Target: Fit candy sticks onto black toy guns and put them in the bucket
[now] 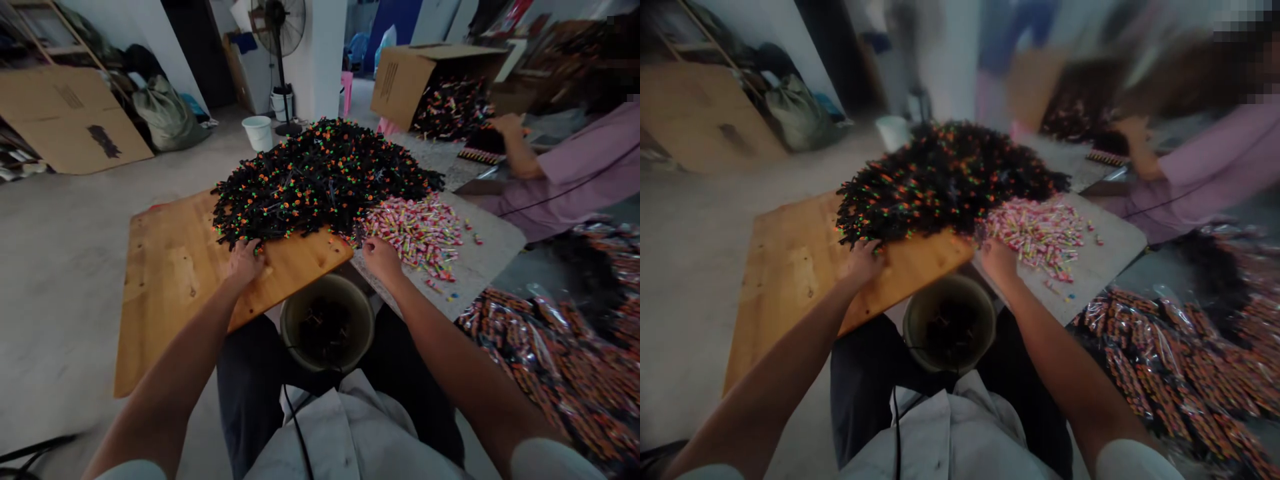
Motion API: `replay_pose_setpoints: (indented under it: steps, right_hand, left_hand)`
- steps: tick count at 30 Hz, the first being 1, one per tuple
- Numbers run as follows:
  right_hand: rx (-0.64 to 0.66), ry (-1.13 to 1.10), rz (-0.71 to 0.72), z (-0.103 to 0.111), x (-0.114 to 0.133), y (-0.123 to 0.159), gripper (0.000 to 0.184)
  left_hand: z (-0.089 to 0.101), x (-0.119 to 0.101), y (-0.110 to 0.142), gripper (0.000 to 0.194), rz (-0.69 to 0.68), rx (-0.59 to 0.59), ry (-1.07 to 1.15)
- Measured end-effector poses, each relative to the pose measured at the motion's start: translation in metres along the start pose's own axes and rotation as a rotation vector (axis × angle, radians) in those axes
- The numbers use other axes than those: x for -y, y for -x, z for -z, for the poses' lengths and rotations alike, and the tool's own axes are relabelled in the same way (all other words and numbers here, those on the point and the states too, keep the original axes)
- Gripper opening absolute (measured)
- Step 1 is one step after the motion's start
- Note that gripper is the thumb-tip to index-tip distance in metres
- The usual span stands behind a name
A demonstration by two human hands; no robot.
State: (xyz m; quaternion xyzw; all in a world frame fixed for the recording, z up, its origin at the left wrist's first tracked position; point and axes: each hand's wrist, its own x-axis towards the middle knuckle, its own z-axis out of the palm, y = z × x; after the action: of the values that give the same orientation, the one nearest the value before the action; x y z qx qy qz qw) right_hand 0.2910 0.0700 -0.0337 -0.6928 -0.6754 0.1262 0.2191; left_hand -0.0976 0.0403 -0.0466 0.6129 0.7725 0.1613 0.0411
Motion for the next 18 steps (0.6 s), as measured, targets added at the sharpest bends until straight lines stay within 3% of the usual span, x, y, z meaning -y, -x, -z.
replay_pose_setpoints:
  steps: [5, 9, 12, 15, 18]
  right_hand:
    - [-0.021, 0.086, -0.067, -0.021, 0.013, -0.027, 0.048]
    - [0.102, 0.070, 0.073, -0.027, 0.006, -0.023, 0.032]
    - [0.095, 0.037, 0.124, -0.025, -0.003, -0.010, 0.028]
    - [0.077, 0.023, 0.123, -0.016, -0.010, 0.003, 0.027]
    - [0.113, -0.011, 0.152, -0.002, -0.009, 0.017, 0.025]
  left_hand:
    - [-0.008, -0.006, 0.003, 0.041, -0.136, 0.052, -0.053]
    - [-0.016, 0.008, 0.016, 0.039, -0.243, 0.012, 0.005]
    - [-0.017, 0.023, 0.026, 0.041, -0.308, -0.016, 0.072]
    - [-0.008, 0.025, 0.034, 0.041, -0.267, -0.153, 0.068]
    - [0.005, 0.000, 0.046, 0.038, -0.262, -0.354, 0.041]
